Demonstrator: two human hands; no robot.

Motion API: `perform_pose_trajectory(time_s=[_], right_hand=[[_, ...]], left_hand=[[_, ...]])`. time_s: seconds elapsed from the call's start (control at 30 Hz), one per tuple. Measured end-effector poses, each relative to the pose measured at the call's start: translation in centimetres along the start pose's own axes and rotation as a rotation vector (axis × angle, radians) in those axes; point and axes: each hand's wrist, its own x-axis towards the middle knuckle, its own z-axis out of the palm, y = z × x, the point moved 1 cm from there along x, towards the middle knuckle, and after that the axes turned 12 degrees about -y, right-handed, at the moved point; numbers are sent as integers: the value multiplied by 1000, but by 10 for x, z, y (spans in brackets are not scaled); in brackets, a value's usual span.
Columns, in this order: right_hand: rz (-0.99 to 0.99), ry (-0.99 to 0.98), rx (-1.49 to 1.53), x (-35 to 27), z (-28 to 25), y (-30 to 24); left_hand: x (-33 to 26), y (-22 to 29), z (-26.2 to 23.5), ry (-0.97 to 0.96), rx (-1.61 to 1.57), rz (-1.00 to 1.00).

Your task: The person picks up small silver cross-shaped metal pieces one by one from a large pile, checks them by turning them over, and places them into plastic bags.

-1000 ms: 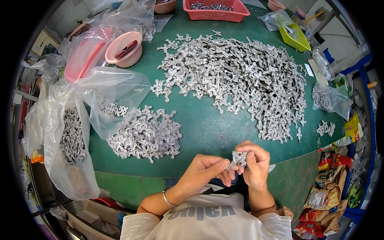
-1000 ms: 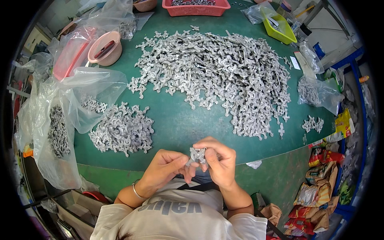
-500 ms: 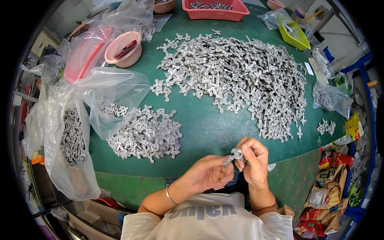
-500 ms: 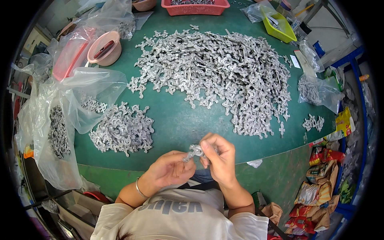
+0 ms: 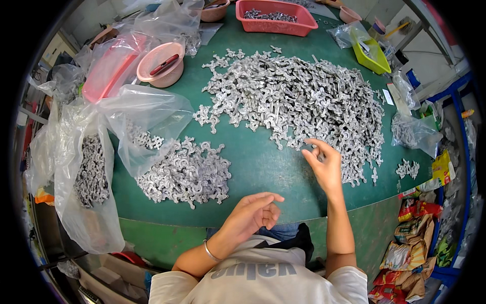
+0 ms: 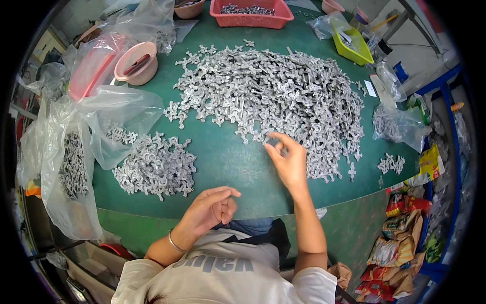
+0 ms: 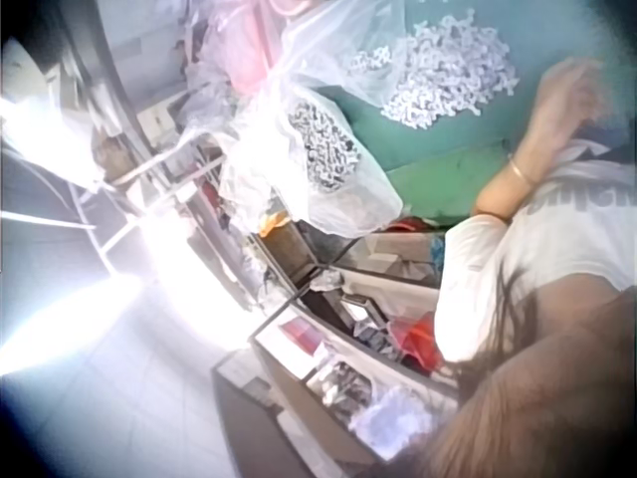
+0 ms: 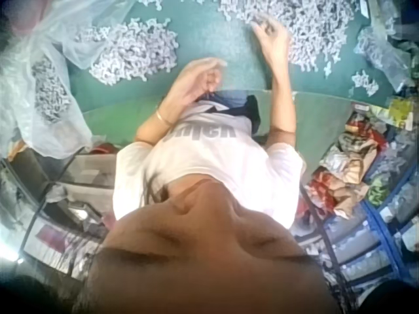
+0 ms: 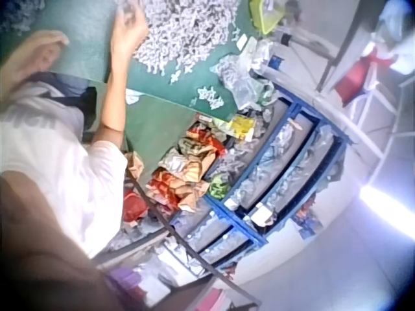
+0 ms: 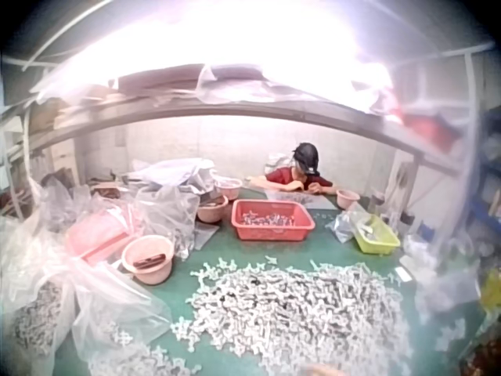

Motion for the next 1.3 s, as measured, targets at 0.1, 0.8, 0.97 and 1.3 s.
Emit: perform_pose_trajectory(time_s=[0.1, 0.8, 0.97, 1.3], right_hand=[[-110, -27, -540, 22, 12, -11], [204, -399, 1242, -64, 26, -57], [109, -301, 1172, -66, 22, -66], [14, -238, 1106, -74, 17, -71]], left_hand=[[0, -3, -3, -24, -4, 28], [5, 4, 22, 54, 617, 604], [-6, 5, 27, 62, 559, 577], [-17, 7, 34, 30, 594, 586]])
